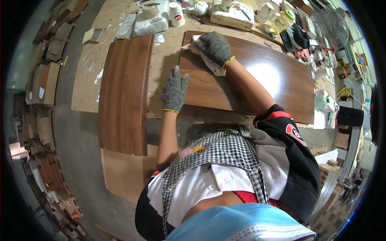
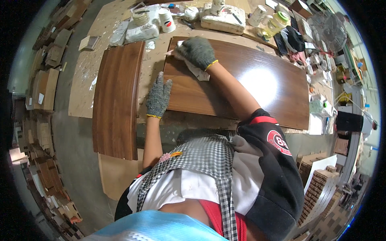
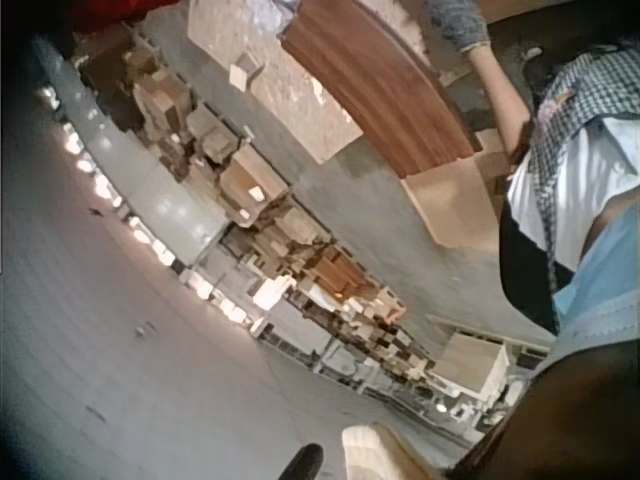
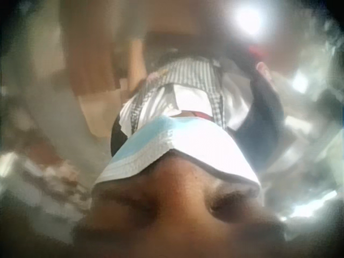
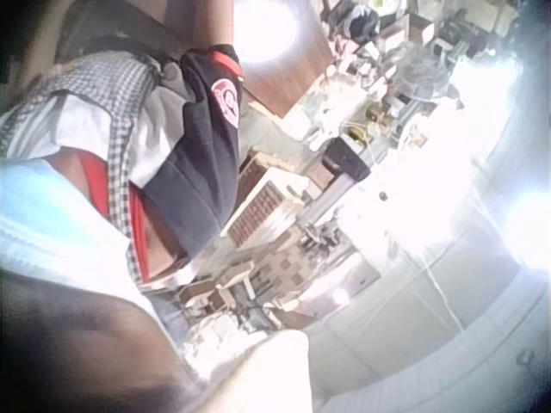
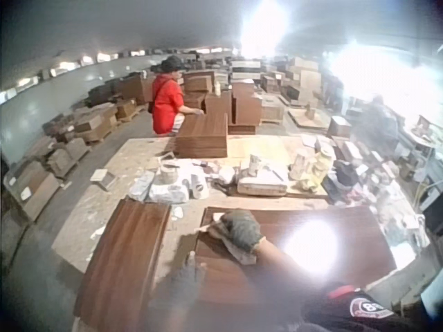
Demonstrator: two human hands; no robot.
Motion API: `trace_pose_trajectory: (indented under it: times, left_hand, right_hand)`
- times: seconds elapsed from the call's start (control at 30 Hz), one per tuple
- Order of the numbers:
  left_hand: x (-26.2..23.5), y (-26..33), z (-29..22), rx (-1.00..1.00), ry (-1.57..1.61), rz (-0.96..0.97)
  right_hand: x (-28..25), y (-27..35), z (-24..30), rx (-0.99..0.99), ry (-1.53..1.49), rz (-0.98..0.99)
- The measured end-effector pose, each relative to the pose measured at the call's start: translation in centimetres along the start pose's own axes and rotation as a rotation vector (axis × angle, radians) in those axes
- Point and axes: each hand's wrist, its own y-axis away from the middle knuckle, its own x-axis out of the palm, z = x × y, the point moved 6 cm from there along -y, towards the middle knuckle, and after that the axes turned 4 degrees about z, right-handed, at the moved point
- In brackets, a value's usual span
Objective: The person wipes a wood furniture panel with a cloth, applies a dark stain from a small container to a wooden plug, and then continues wiping the surface of the panel.
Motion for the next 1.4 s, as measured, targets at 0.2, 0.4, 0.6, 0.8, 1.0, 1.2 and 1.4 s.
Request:
trace_pose_trajectory:
  times: [0.2, 0.4, 0.6, 0.8, 1.0, 1.2, 1.4]
  left_hand:
    - [0.2, -0.7, 0.7, 0.050, 0.001, -0.045]
    - [0.0, -0.5, 0.7, 0.073, -0.035, -0.071]
    - [-0.2, -0.2, 1.1, 0.085, -0.020, -0.120]
    - [0.4, -0.7, 1.0, 0.070, -0.050, -0.095]
    - [0.1, -0.7, 1.1, 0.089, -0.051, -0.120]
    - [0.3, -0.5, 1.4, 0.086, -0.044, -0.122]
    - [1.0, -1.1, 0.6, 0.085, -0.034, -0.078]
  right_hand:
    - [2.3, -4.2, -8.8, 0.292, -0.355, -0.184]
    - [6.7, -6.6, -8.5, 0.108, -0.276, 0.148]
    - [5.3, -8.7, -9.1, 0.385, -0.495, -0.163]
    - [11.7, -11.7, -10.3, -0.463, 0.003, 0.201]
    - [14.7, -13.7, -10.0, -0.154, -0.373, 0.453]
    - [11.2, -13.4, -13.9, 0.151, -0.670, 0.077]
    - [1.5, -4.0, -27.7, 0.528, -0.033, 0.245]
